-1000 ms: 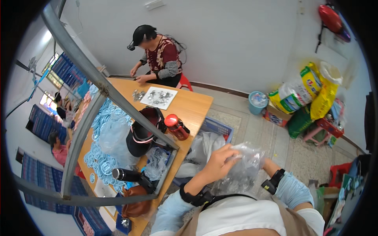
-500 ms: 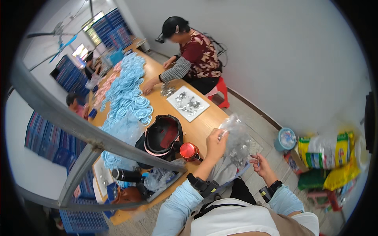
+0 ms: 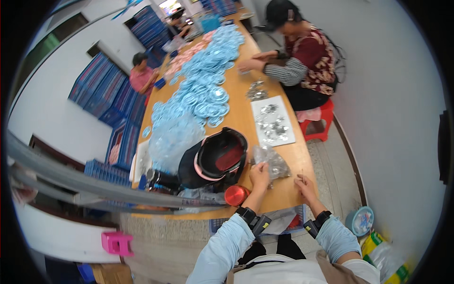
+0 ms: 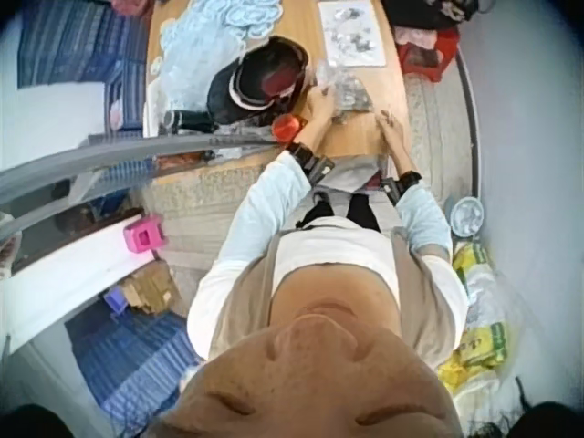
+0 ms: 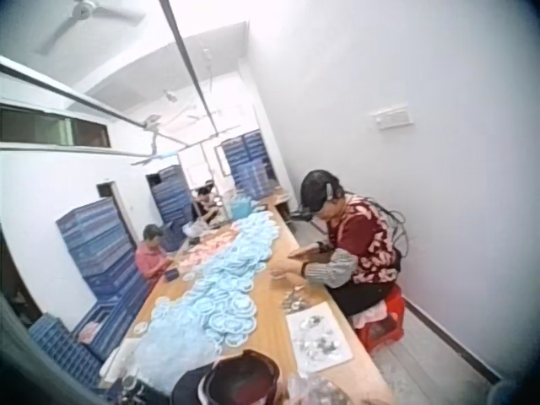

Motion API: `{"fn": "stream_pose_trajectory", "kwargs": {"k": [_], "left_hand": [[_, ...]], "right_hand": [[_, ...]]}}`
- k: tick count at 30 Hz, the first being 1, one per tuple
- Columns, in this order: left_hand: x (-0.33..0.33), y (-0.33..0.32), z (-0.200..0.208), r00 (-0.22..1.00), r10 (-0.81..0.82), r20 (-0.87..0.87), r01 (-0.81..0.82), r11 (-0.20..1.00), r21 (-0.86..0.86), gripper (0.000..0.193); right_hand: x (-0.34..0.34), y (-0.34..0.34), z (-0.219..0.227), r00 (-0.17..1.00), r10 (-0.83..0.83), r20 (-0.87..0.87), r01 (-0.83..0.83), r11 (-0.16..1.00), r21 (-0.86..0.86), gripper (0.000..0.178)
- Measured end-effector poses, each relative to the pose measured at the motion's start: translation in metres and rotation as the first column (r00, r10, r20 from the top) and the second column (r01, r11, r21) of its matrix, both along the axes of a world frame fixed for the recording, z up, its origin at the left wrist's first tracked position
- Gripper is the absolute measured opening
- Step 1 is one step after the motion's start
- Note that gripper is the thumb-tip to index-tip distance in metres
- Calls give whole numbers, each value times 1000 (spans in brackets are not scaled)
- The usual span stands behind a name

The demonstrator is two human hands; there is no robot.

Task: The person pours metal clips from a plastic bag into blue bins, then picks up a light blue plastic frame and inserts the clips into it by hand. They then place the assembled frame on the table and repeat the process with another frame.

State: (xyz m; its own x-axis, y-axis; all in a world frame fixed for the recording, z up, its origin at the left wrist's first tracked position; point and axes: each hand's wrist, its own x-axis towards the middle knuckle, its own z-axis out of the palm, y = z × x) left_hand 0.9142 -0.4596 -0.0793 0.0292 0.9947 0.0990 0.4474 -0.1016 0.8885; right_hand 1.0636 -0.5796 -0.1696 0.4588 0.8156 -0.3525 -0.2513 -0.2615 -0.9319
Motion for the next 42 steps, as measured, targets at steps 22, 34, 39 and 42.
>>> {"fn": "stream_pose_trajectory", "kwargs": {"k": [22, 34, 39, 42], "left_hand": [[-406, -227, 44, 984, -86, -153, 32, 945, -326, 39], [-709, -353, -52, 911, 362, 199, -183, 785, -591, 34], [-792, -257, -20, 974, 220, 45, -183, 895, -407, 34], [-837, -199, 12, 976, 139, 171, -77, 942, -326, 33]], "right_hand": [[19, 12, -76, 810, -81, 580, 95, 995, 5, 41], [-310, -110, -65, 145, 671, 728, -497, 685, -533, 24], [-521, -43, 33, 54, 893, 447, -765, 325, -556, 28], [-598, -6, 19, -24, 895, 445, -806, 246, -539, 30]]}}
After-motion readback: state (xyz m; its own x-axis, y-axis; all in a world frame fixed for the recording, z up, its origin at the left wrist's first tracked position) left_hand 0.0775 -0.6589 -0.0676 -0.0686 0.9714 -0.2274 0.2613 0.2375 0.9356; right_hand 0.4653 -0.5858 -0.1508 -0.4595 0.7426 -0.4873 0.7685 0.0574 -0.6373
